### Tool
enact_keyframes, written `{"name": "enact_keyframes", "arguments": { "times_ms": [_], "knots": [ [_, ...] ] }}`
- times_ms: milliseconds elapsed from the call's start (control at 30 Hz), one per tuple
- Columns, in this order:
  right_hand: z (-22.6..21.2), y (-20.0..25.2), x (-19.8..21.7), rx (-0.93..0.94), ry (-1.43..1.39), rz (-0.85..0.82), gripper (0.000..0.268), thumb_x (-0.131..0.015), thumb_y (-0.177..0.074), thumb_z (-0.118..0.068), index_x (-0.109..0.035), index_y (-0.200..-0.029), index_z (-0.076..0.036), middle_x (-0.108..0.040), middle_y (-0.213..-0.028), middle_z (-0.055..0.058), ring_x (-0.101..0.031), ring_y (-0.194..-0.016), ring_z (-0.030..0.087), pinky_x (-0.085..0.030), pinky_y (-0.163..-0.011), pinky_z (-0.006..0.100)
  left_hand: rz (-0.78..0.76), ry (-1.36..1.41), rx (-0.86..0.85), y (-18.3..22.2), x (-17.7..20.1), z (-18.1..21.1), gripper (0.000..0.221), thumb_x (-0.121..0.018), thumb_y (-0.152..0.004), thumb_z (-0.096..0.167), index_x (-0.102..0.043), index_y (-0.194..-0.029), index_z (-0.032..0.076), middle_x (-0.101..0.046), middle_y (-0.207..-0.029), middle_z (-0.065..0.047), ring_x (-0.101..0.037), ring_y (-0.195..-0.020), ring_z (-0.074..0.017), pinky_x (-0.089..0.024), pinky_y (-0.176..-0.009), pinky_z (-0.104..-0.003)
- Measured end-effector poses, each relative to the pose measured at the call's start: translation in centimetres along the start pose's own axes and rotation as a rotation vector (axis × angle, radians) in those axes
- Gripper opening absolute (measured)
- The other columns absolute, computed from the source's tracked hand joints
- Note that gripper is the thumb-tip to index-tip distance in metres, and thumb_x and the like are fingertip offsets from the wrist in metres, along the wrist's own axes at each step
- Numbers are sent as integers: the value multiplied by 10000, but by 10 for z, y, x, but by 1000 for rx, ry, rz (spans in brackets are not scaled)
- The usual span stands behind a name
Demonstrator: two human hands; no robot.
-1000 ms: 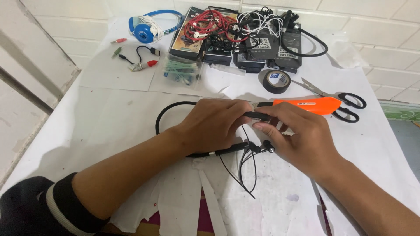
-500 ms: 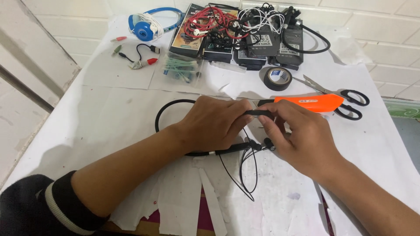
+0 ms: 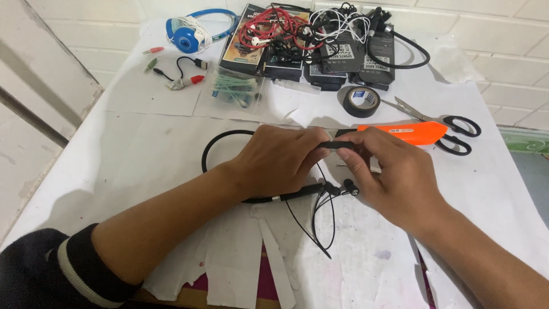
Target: The person is repairing a pair of neckband headphones by stripping wires and applying adhesive.
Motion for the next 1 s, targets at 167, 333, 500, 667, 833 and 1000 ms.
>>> {"name": "enact_keyframes", "arguments": {
  "times_ms": [167,333,500,667,833,1000],
  "knots": [
    [2,0,0,-28,37,-10,166,-666,-1009,-252,-752,-1127,-173,-629,-729,-63,-517,-568,143,-391,-520,323,-1,-18,-5,1,-2,-1,178,-472,-1070,265,-546,-1104,107,-718,-826,-45,-649,-622,-289,-392,-419,-421],
    [4,-1,2,-99,27,-89,182,-624,-1015,-302,-744,-1127,-223,-658,-726,-89,-535,-562,139,-401,-523,324,-7,-15,4,1,-3,0,166,-471,-1067,262,-536,-1095,112,-718,-811,-38,-644,-614,-297,-382,-414,-433],
    [5,0,0,-76,66,-52,188,-637,-1018,-295,-750,-1121,-184,-670,-734,-72,-587,-607,154,-417,-529,343,-17,-16,4,0,-3,-2,162,-489,-1074,259,-531,-1086,104,-675,-766,-40,-617,-596,-272,-390,-425,-417],
    [3,-3,1,-139,18,-108,208,-624,-1004,-289,-751,-1138,-195,-690,-767,-68,-579,-592,150,-427,-548,339,-72,-22,36,-1,-3,0,186,-473,-1068,265,-553,-1098,100,-715,-804,-63,-635,-600,-297,-406,-412,-432],
    [-2,-5,5,-219,23,-82,189,-693,-946,-305,-782,-1101,-246,-665,-640,-75,-544,-545,112,-407,-544,308,-65,-62,6,-2,-3,-2,173,-478,-1072,267,-526,-1114,107,-714,-837,-84,-670,-670,-336,-432,-448,-481],
    [4,-8,10,-201,-69,-108,296,-689,-956,-287,-757,-1228,-194,-770,-924,-50,-577,-611,107,-453,-616,277,-165,59,124,-6,8,-4,238,-533,-1039,219,-564,-1208,56,-740,-1087,-144,-697,-832,-319,-526,-558,-451]
  ]
}}
Point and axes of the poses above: each hand's wrist, its own y-axis away from the middle knuckle, its own x-axis out of the back of the hand, z = x × y, the point moved 1 cm from there along -y, towards the middle knuckle
